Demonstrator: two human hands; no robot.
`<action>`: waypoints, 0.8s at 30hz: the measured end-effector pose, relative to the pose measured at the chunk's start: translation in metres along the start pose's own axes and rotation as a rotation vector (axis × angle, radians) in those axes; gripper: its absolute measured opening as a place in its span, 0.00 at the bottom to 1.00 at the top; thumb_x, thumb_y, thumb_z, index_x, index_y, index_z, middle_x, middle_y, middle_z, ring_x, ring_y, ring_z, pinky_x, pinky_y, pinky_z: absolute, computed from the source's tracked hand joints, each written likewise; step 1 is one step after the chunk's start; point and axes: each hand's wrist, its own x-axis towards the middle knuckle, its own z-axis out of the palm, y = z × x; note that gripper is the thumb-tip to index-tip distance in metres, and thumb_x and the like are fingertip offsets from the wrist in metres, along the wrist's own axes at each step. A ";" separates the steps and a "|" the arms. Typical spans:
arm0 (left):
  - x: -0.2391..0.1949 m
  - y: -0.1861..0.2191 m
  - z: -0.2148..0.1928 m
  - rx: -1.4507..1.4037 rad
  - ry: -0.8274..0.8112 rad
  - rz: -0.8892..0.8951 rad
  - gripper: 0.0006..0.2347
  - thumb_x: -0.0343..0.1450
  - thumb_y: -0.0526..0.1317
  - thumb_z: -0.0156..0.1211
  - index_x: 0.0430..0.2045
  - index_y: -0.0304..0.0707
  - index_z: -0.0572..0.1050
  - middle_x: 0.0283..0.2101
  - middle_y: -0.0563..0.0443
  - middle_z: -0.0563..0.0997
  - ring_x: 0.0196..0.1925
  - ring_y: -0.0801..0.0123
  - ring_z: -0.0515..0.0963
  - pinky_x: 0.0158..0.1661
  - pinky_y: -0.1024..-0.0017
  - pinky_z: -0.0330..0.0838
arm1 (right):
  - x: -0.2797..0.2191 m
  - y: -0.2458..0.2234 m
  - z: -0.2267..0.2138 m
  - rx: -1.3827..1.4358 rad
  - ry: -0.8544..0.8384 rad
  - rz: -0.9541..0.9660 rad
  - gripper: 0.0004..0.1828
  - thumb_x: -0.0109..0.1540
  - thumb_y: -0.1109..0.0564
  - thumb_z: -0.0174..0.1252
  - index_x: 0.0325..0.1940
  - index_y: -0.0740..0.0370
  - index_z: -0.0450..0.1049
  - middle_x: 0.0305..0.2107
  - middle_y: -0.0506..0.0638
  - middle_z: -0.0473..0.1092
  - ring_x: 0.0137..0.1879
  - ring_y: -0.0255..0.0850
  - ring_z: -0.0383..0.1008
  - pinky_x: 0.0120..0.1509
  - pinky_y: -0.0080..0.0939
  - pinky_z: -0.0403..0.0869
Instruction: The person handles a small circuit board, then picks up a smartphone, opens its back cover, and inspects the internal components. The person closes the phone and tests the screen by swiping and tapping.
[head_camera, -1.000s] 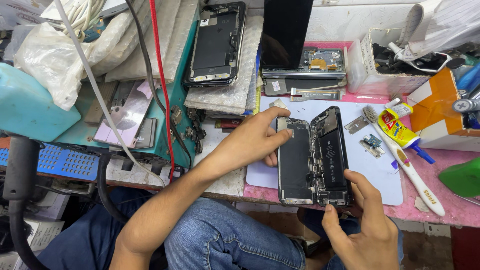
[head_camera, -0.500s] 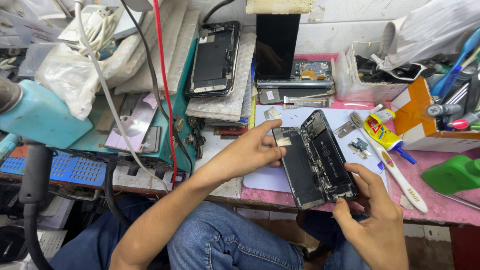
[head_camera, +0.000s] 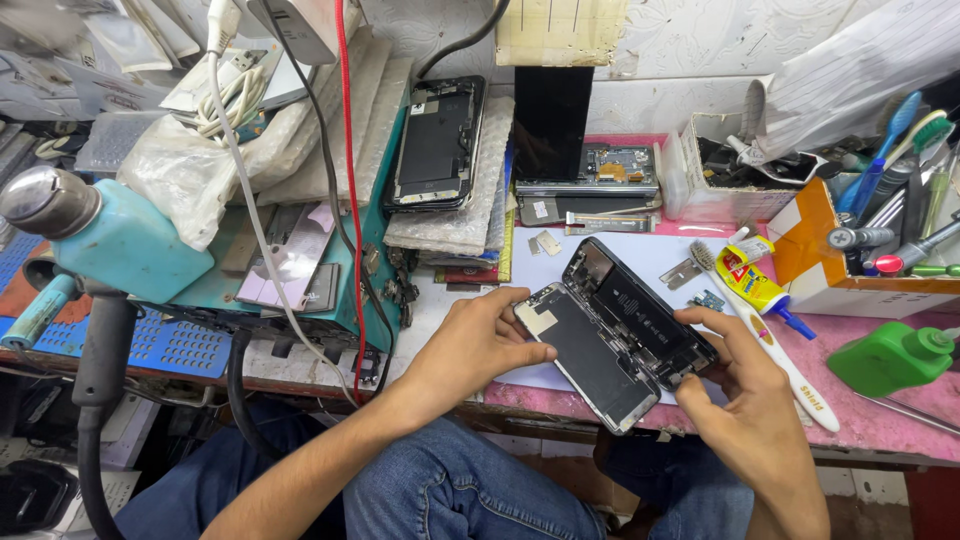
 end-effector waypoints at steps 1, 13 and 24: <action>-0.002 0.002 0.000 0.015 0.016 0.024 0.32 0.62 0.44 0.73 0.56 0.19 0.69 0.31 0.40 0.86 0.34 0.66 0.88 0.36 0.73 0.82 | 0.003 0.001 0.000 -0.001 0.000 -0.025 0.31 0.56 0.72 0.54 0.65 0.63 0.69 0.41 0.52 0.76 0.45 0.33 0.75 0.49 0.34 0.74; -0.020 0.008 0.016 0.423 0.129 0.144 0.23 0.65 0.51 0.71 0.28 0.22 0.72 0.23 0.30 0.79 0.28 0.41 0.82 0.29 0.56 0.77 | 0.025 0.016 -0.008 0.025 -0.041 -0.106 0.26 0.56 0.72 0.55 0.60 0.67 0.73 0.40 0.47 0.74 0.46 0.31 0.73 0.51 0.32 0.72; -0.020 0.003 0.020 0.558 0.071 0.097 0.24 0.66 0.53 0.69 0.30 0.22 0.72 0.24 0.31 0.79 0.27 0.44 0.82 0.27 0.56 0.78 | 0.016 0.040 -0.002 0.053 0.033 -0.127 0.28 0.59 0.74 0.51 0.63 0.68 0.74 0.36 0.47 0.71 0.36 0.28 0.65 0.37 0.27 0.64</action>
